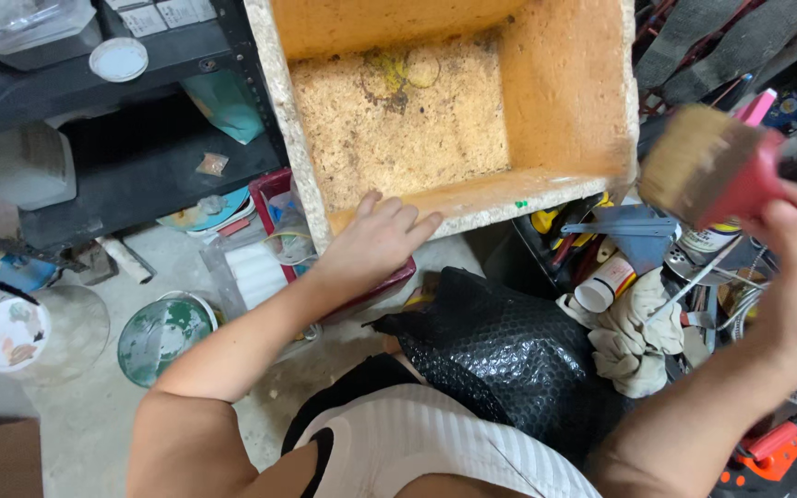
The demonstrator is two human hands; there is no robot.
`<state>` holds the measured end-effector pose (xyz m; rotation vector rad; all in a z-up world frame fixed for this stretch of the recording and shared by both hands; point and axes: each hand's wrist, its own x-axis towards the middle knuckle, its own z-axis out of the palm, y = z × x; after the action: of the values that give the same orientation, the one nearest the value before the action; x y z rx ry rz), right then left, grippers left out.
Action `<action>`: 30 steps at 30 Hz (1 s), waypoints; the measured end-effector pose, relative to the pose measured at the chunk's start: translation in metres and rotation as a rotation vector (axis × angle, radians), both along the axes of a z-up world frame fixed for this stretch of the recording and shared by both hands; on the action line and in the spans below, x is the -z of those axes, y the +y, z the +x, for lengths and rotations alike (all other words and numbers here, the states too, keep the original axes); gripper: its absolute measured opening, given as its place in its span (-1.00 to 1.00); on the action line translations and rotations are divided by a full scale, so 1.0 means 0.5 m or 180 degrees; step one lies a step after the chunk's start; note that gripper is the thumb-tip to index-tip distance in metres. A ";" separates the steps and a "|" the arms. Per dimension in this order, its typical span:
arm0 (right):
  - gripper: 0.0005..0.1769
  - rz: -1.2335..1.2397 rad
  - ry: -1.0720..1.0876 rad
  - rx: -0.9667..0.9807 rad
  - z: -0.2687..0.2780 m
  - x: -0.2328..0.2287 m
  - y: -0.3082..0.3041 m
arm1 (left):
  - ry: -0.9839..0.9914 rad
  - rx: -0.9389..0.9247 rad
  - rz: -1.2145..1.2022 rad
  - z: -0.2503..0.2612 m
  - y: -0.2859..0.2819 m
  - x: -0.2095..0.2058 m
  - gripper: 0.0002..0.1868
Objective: The person wipes a caulking tube and a putty knife with a cloth, sets items aside, then uses a red-handled brush to sweep debris from the inside of a foam storage box, brushing its interior walls, corners and bottom while holding the box tilted.
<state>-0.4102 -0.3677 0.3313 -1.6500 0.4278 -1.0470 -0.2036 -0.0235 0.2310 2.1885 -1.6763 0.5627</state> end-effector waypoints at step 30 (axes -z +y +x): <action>-0.89 -0.1566 0.1104 -0.0226 0.882 0.421 -0.192 | -0.0073 0.0055 -0.0192 0.019 -0.026 0.006 -0.53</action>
<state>0.0308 -0.4635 0.1206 -2.2859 0.3475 -0.8534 -0.1941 -0.0366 0.2283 2.1313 -1.6661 0.6278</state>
